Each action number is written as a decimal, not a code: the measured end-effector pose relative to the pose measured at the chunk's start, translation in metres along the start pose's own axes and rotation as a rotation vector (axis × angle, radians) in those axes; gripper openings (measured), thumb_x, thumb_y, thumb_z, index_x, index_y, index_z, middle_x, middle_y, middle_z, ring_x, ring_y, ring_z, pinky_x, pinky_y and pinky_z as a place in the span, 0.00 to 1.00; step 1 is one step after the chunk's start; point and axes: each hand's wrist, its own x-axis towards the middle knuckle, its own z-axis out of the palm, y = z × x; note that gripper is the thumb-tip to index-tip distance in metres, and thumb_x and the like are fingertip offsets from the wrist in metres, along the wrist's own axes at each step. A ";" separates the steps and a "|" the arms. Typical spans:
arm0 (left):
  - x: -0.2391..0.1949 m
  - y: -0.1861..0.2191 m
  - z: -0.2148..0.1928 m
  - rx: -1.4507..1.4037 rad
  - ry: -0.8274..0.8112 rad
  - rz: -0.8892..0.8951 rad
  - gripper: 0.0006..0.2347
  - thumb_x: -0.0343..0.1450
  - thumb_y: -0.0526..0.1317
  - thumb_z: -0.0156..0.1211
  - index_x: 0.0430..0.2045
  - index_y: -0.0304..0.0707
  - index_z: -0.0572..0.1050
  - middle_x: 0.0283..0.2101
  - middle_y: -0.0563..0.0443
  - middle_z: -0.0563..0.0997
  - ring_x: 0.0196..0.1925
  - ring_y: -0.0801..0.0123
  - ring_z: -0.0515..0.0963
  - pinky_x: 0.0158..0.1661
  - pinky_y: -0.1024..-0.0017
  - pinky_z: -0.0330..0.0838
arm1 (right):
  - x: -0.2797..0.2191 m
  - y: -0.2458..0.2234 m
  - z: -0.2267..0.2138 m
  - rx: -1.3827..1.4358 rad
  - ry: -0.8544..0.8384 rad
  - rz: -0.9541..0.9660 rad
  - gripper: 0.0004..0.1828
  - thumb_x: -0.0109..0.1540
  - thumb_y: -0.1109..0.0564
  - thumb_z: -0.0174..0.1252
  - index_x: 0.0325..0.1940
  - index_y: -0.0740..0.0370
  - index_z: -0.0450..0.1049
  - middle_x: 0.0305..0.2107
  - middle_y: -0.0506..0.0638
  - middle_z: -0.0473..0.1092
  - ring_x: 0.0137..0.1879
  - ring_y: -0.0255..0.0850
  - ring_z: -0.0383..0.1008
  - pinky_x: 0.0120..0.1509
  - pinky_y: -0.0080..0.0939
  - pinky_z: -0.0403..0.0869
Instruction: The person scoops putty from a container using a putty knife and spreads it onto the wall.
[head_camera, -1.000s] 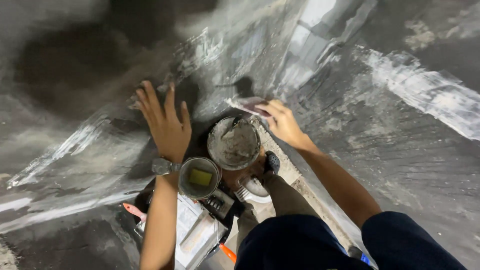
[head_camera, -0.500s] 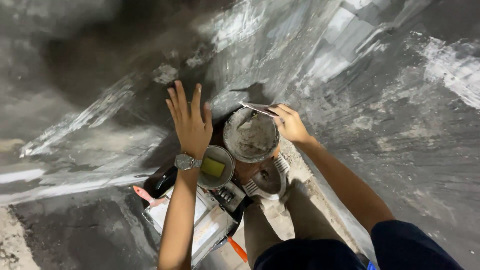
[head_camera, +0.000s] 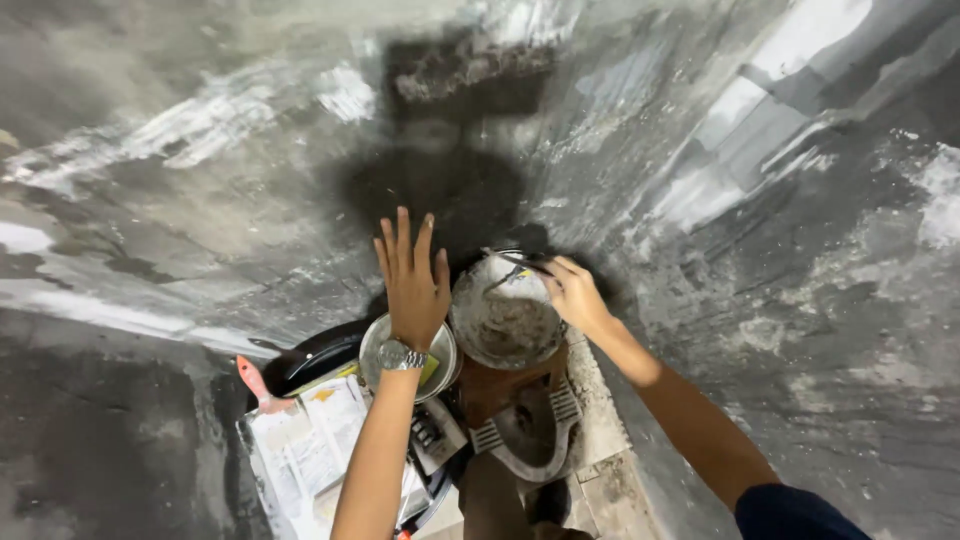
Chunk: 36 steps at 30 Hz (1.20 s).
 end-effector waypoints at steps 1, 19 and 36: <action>-0.009 0.002 0.010 0.002 -0.012 -0.025 0.21 0.79 0.39 0.52 0.69 0.38 0.64 0.78 0.36 0.51 0.80 0.38 0.47 0.75 0.41 0.43 | -0.003 0.012 0.007 -0.014 -0.032 0.013 0.14 0.62 0.68 0.56 0.52 0.68 0.77 0.44 0.61 0.75 0.50 0.59 0.76 0.54 0.50 0.75; -0.123 -0.012 0.085 -0.011 -0.256 -0.222 0.23 0.74 0.37 0.52 0.65 0.30 0.65 0.74 0.35 0.58 0.77 0.40 0.54 0.72 0.47 0.49 | -0.031 0.118 0.075 -0.271 -0.392 -0.015 0.16 0.62 0.58 0.59 0.52 0.68 0.76 0.51 0.62 0.74 0.56 0.57 0.75 0.58 0.53 0.75; -0.250 -0.003 0.166 -0.030 -0.340 -0.180 0.13 0.76 0.43 0.54 0.49 0.34 0.78 0.71 0.34 0.64 0.74 0.42 0.60 0.70 0.49 0.56 | -0.039 0.150 0.113 -0.338 -0.660 0.041 0.17 0.63 0.61 0.56 0.56 0.64 0.76 0.47 0.62 0.75 0.50 0.58 0.78 0.55 0.55 0.76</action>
